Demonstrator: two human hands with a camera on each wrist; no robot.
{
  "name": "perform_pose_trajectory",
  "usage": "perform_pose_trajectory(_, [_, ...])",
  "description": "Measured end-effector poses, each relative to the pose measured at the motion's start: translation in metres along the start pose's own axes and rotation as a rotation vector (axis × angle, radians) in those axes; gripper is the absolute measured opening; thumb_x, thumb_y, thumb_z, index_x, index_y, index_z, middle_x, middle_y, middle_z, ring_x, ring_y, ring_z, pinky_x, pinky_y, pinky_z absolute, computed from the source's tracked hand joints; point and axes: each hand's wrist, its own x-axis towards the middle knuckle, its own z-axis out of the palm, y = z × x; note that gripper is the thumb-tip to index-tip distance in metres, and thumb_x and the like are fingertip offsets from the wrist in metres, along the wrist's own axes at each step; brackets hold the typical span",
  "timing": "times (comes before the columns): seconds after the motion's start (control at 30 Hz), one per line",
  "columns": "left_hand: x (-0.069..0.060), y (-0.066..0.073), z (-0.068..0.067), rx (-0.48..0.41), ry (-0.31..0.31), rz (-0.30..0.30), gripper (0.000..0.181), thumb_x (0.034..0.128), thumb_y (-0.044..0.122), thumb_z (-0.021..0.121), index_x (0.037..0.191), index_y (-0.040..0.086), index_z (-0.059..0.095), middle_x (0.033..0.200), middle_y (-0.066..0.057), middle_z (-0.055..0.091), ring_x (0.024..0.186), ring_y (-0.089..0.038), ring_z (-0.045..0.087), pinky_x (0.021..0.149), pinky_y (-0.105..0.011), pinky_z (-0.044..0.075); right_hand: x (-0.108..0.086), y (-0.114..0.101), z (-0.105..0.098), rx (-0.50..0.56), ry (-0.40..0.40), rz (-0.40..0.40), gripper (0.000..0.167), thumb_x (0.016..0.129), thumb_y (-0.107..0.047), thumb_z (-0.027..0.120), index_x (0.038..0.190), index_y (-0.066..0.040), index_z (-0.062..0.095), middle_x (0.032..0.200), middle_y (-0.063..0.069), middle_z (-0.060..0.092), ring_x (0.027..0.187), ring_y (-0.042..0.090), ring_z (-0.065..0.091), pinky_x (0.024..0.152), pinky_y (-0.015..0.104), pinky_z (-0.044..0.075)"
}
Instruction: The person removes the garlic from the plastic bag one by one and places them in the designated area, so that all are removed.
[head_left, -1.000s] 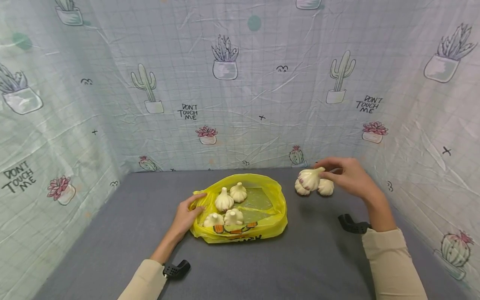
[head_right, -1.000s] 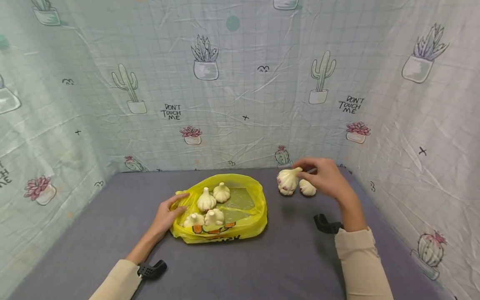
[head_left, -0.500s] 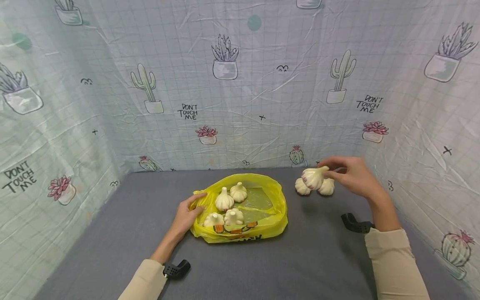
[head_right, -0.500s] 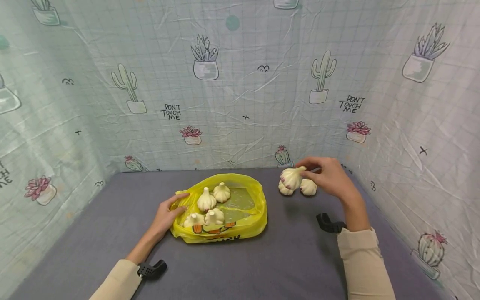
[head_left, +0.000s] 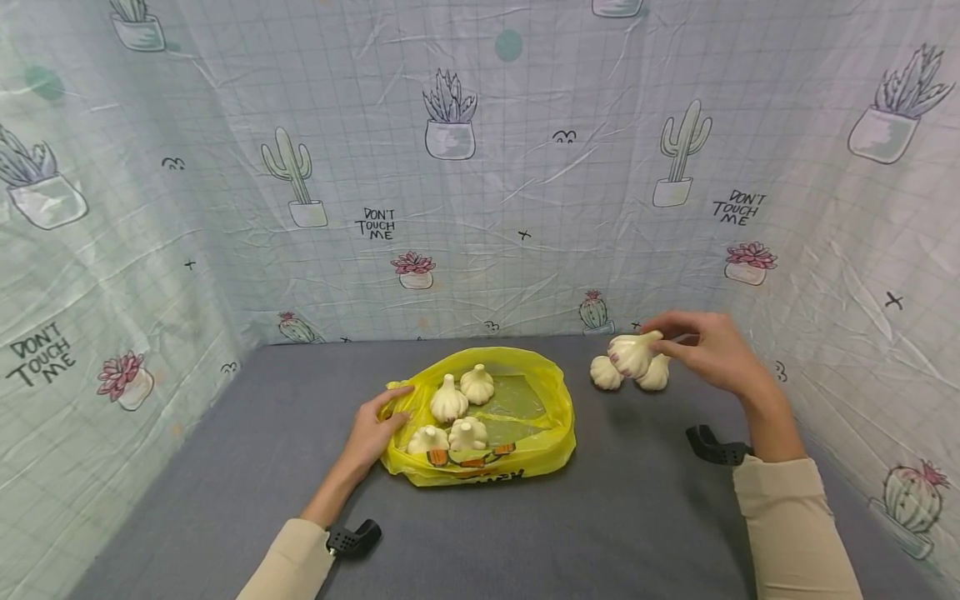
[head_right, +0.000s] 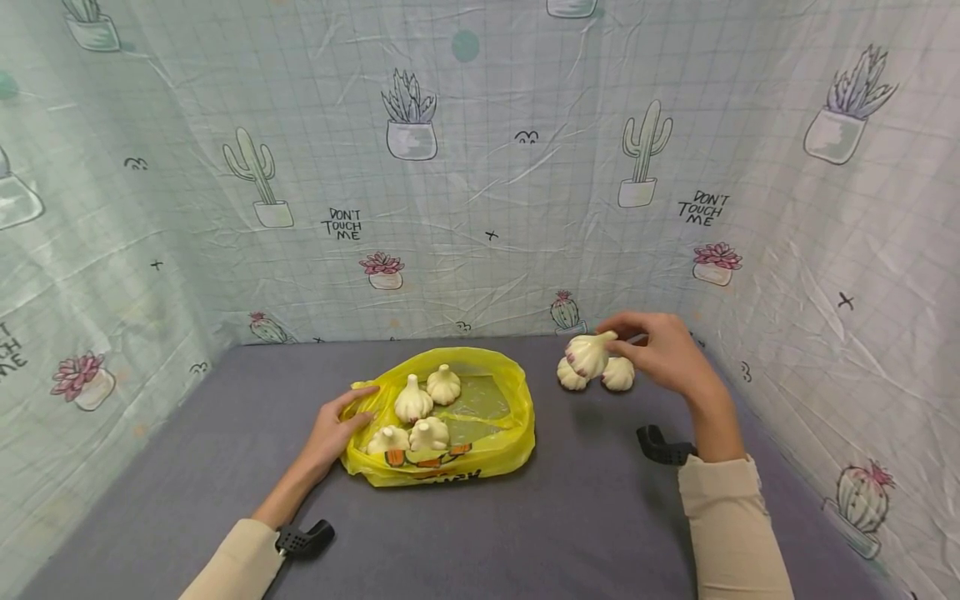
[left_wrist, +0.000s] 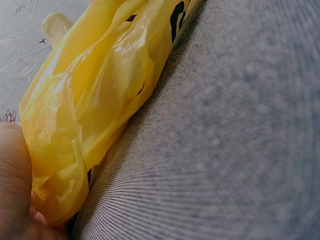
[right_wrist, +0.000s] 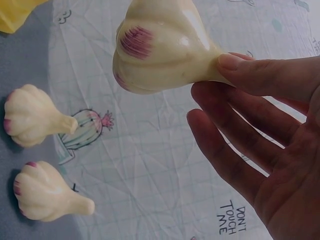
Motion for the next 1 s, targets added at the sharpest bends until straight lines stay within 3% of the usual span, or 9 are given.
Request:
perform_pose_trajectory(0.4, [0.0017,-0.0015,0.001,0.022,-0.013,0.013,0.043,0.1003,0.011,0.064,0.142,0.02,0.064,0.154,-0.01,0.055,0.152,-0.033,0.039,0.123,-0.057,0.033,-0.0036,0.0001,-0.0025,-0.005,-0.005,0.015,0.02,0.096,-0.009,0.072,0.114,-0.009,0.078,0.111,0.011,0.077,0.091,-0.011,0.063,0.08,0.015,0.057])
perform_pose_trajectory(1.0, [-0.0005,-0.0015,0.0005,0.013,-0.006,-0.012,0.043,0.1001,0.012,0.063,0.142,0.019,0.064,0.155,-0.01,0.054,0.153,-0.032,0.037,0.123,-0.057,0.032,-0.0006,0.0007,-0.004,-0.003,-0.016,0.016,0.019,0.097,-0.008,0.07,0.114,-0.009,0.078,0.11,0.012,0.077,0.09,-0.01,0.063,0.078,0.011,0.054])
